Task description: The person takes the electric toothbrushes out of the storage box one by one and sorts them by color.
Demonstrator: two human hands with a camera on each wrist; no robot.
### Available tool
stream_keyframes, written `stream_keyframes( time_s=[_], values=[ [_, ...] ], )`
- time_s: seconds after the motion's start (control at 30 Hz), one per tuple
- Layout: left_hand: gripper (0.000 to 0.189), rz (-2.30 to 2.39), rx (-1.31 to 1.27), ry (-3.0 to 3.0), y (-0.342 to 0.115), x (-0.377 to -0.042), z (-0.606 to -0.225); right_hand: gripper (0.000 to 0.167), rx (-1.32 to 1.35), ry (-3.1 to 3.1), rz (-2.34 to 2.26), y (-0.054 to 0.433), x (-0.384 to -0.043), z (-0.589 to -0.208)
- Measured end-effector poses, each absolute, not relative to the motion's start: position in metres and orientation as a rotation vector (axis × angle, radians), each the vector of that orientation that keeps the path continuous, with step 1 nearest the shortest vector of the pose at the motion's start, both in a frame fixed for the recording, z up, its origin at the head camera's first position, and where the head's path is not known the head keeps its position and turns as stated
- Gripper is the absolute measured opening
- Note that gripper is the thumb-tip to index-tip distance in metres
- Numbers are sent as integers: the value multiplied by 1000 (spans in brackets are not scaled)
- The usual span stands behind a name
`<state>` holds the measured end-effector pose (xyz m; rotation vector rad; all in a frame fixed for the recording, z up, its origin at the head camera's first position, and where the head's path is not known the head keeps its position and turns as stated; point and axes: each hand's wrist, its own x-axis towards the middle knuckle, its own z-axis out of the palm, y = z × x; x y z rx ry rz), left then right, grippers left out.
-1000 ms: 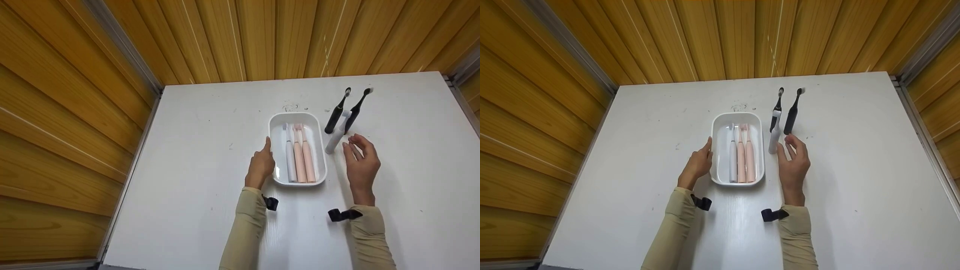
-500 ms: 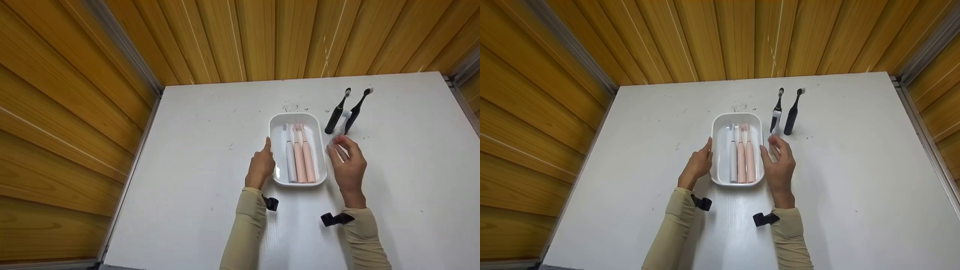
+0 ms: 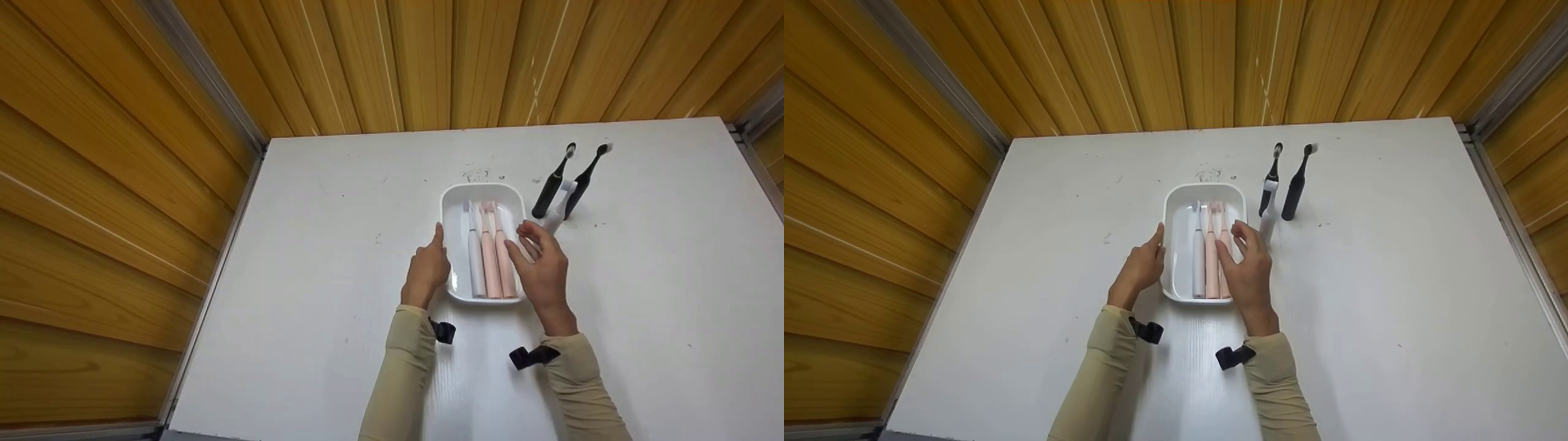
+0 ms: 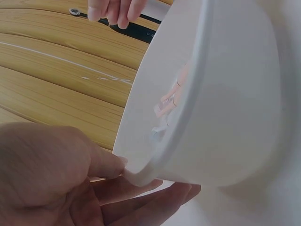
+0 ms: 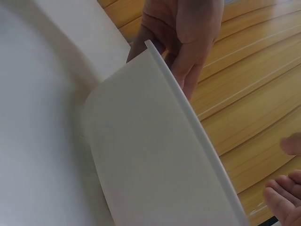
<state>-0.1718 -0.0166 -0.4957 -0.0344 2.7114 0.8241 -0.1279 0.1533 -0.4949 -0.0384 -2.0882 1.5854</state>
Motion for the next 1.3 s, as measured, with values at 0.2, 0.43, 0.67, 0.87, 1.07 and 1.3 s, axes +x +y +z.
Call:
stream_keyframes(
  time_s=[0.2, 0.43, 0.67, 0.87, 1.07, 1.3],
  values=[
    [52, 826, -38, 2710, -16, -173, -495, 46, -81, -2161, 1652, 155, -141, -519],
    [52, 813, -8, 2726, -17, -173, -495, 49, -208, -2415, 1638, 146, -148, -522],
    [53, 800, -13, 2712, -17, -173, -495, 53, -215, -2583, 1548, 136, -150, -523],
    [53, 793, -8, 2722, -18, -173, -496, 53, -190, -2692, 1475, 127, -150, -524],
    [53, 803, -32, 2706, -17, -173, -496, 49, -159, -2759, 1388, 120, -152, -528],
    [53, 791, 1, 2741, -18, -172, -495, 40, -126, -2837, 1277, 114, -155, -526]
  ],
)
